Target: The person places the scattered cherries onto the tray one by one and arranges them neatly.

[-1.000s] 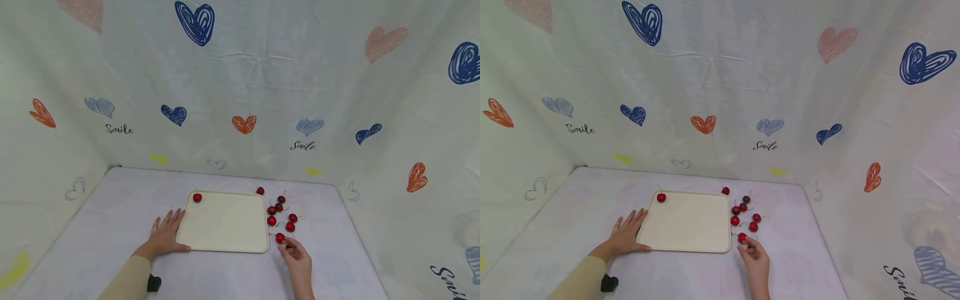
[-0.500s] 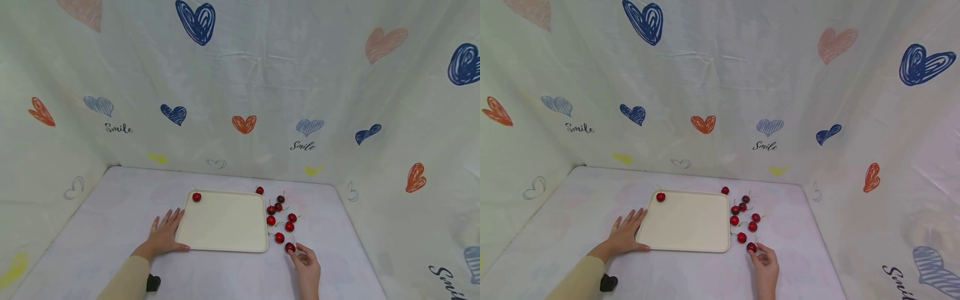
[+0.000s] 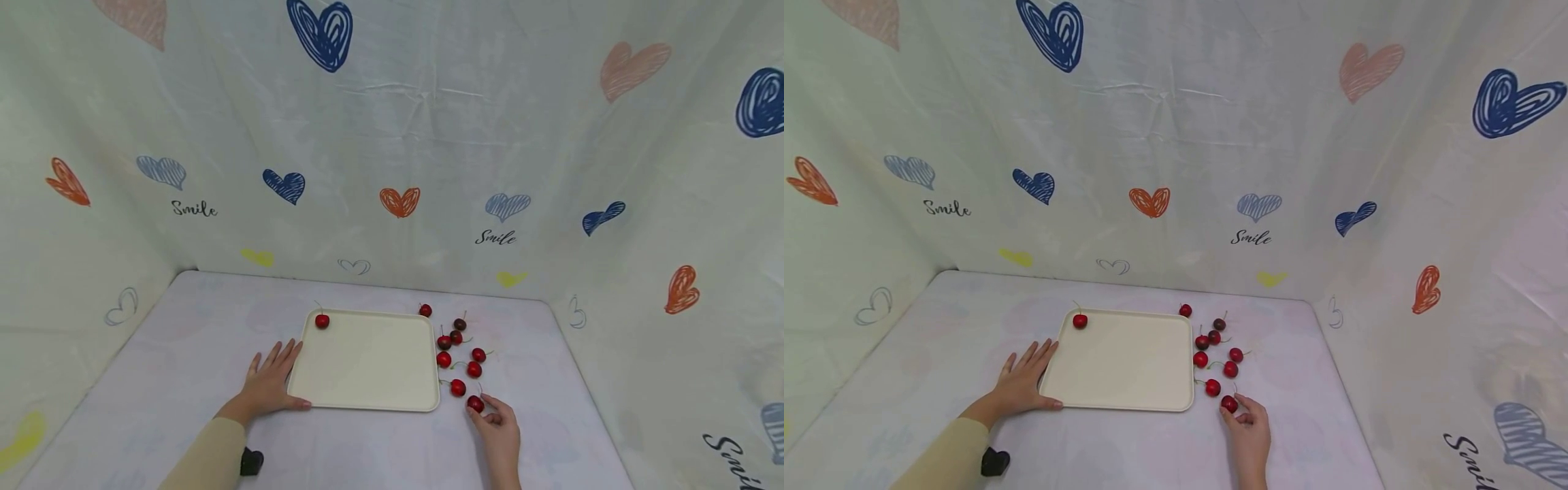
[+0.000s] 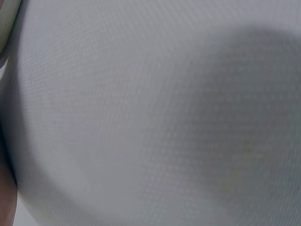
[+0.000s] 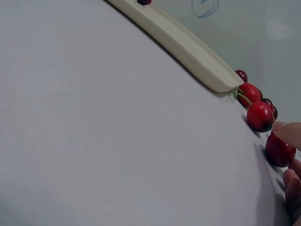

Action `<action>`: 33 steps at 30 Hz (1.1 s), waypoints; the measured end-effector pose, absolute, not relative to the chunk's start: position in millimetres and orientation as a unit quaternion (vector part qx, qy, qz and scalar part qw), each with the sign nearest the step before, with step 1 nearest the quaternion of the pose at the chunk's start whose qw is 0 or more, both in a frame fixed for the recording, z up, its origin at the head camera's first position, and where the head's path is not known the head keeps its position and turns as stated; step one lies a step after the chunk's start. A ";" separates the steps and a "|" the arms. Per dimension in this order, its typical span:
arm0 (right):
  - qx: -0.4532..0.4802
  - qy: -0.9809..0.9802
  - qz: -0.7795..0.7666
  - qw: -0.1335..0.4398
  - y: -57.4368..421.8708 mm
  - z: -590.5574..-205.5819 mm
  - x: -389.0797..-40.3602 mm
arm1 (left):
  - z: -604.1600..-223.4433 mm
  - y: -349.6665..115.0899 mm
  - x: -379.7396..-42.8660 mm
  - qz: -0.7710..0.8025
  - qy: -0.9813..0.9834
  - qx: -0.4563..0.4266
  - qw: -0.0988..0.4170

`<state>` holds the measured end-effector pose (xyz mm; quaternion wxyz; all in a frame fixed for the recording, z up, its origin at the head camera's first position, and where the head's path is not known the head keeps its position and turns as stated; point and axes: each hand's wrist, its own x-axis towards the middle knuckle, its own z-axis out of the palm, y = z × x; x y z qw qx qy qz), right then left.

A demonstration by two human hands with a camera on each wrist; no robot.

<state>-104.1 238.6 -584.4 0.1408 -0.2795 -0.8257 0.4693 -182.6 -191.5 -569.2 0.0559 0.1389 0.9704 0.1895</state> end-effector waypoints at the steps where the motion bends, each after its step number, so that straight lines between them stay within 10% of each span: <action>1: -0.277 -0.829 0.464 0.144 238.6 -586.2 -104.5 | -569.2 -191.5 -182.7 0.191 0.970 0.139 0.056; 33: -0.289 -0.776 0.549 0.115 216.7 -564.2 -109.7 | -572.6 -192.9 -185.1 0.196 0.968 0.143 0.057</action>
